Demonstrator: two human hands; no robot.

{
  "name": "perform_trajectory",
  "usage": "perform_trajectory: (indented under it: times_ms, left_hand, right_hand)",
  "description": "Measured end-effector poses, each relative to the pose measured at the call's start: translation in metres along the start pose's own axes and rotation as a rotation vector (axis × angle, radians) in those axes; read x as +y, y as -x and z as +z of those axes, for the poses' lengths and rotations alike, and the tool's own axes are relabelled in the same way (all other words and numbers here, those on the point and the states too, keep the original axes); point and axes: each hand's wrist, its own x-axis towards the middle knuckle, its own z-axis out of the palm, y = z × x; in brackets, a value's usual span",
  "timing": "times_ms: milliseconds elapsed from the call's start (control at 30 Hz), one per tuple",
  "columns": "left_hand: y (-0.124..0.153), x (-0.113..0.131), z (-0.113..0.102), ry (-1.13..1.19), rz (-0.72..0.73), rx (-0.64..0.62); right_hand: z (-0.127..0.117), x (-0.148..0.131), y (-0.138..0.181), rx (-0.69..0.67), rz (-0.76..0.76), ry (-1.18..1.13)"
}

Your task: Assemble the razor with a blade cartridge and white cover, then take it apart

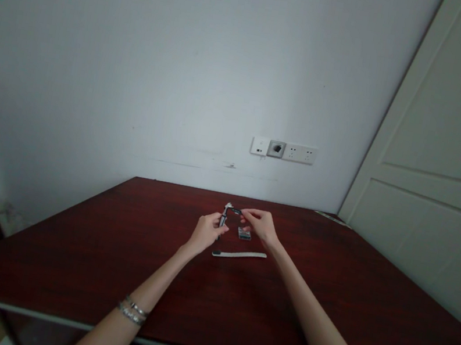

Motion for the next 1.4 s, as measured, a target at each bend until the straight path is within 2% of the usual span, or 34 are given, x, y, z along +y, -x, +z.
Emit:
perform_trajectory:
  times_ms: [167,467,833,1400]
  left_hand:
    - [0.008,-0.008,0.006,-0.142,0.056,0.009]
    - [0.018,0.000,0.013,-0.352,0.050,-0.011]
    - [0.023,0.004,0.018,-0.403,0.133,-0.045]
    - [0.023,0.001,0.019,-0.395,0.137,-0.010]
  right_hand:
    - [0.000,-0.001,0.001,-0.008,-0.029,0.004]
    - [0.001,-0.012,0.009,-0.039,-0.044,-0.001]
    - [0.001,-0.015,0.012,-0.093,-0.043,-0.067]
    - [0.002,-0.014,0.013,-0.112,-0.062,-0.090]
